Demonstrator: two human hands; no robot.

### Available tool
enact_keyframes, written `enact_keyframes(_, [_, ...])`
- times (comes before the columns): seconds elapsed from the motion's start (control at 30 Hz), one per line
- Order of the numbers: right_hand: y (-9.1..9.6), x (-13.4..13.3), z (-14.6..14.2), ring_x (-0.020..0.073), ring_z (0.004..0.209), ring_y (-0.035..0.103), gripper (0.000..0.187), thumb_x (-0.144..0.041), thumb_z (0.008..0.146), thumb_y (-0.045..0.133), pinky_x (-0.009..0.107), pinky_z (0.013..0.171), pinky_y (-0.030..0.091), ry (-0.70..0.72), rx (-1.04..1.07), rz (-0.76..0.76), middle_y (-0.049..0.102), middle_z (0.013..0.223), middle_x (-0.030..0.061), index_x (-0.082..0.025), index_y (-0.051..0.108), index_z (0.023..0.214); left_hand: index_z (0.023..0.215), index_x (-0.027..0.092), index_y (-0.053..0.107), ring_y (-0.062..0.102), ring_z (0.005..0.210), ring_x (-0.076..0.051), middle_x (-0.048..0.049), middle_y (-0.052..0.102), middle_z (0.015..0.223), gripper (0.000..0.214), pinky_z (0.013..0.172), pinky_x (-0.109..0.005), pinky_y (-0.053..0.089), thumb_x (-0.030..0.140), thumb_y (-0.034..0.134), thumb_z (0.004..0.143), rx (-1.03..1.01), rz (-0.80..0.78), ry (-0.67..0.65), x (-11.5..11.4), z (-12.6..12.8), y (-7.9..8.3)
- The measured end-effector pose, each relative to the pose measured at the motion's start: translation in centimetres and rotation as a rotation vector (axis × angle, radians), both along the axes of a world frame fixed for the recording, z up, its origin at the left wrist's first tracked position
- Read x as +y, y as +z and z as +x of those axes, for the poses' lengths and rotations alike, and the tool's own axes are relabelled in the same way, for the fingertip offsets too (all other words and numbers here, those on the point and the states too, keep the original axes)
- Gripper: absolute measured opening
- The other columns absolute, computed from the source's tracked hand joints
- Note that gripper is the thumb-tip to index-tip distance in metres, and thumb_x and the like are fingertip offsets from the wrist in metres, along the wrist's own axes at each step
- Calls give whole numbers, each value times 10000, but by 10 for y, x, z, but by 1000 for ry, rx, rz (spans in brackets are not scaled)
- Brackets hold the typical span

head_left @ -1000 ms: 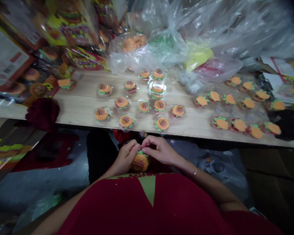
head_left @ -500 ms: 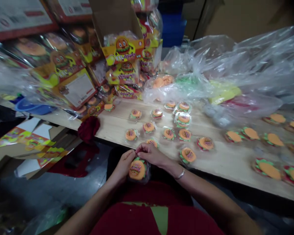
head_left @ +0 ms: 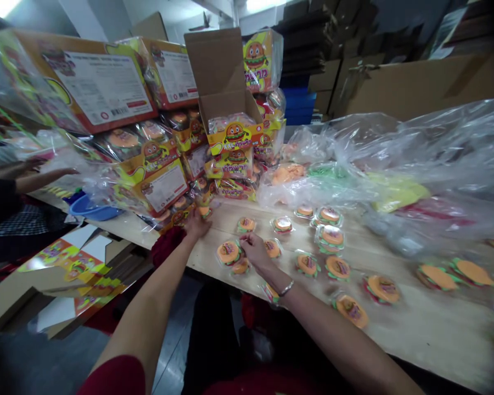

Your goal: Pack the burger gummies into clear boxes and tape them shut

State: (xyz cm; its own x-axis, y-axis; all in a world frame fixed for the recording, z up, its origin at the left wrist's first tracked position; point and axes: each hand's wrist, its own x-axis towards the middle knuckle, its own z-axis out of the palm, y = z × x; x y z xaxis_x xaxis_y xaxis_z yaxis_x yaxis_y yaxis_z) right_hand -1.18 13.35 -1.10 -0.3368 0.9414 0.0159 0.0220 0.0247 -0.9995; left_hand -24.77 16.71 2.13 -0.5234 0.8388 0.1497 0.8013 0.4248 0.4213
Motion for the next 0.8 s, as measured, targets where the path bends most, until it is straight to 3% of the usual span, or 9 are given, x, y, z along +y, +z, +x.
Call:
enact_keyframes(0.13, [-5,16,-7,126,606,531,100,-188,789,468,229,544,434,-60,-51,61,564,698,-5,-169,562,816,1201,82,479,379,1282,-367,-227,465,1334,541,1050,-417,288,250,661,720,80,-3,-51,16,-14,-17])
enact_keyframes(0.3, [-7,33,-33,139,675,552,131,-115,804,444,244,624,440,-106,-156,180,583,733,8,-165,563,830,1133,90,526,422,1226,-412,-244,499,1239,449,991,-492,339,337,598,764,140,19,-35,3,-8,-38])
enact_keyframes(0.47, [0,28,-32,174,783,558,176,-42,768,482,299,746,439,-53,-252,359,597,829,43,-172,592,809,1264,70,428,433,1224,-406,-248,463,1288,720,986,-475,362,439,671,695,139,89,2,-15,3,-48])
enact_keyframes(0.6, [17,15,-14,190,895,555,180,-39,767,503,320,829,439,14,-274,487,592,937,64,-176,602,830,1232,53,451,498,1162,-354,-213,530,1200,687,969,-421,396,437,673,708,72,141,18,-15,1,-42])
enact_keyframes(0.7, [27,4,0,188,897,568,155,-69,796,502,327,824,453,65,-232,559,604,926,60,-183,597,840,1192,28,471,481,1156,-372,-227,519,1154,663,966,-461,401,465,652,727,45,217,128,-26,1,-27])
enact_keyframes(0.8, [34,-7,7,175,838,594,81,-213,865,522,316,755,477,122,-79,397,629,905,53,-185,590,899,1231,49,449,456,1170,-353,-207,491,1162,685,1002,-469,384,421,678,704,62,311,199,-57,21,-7])
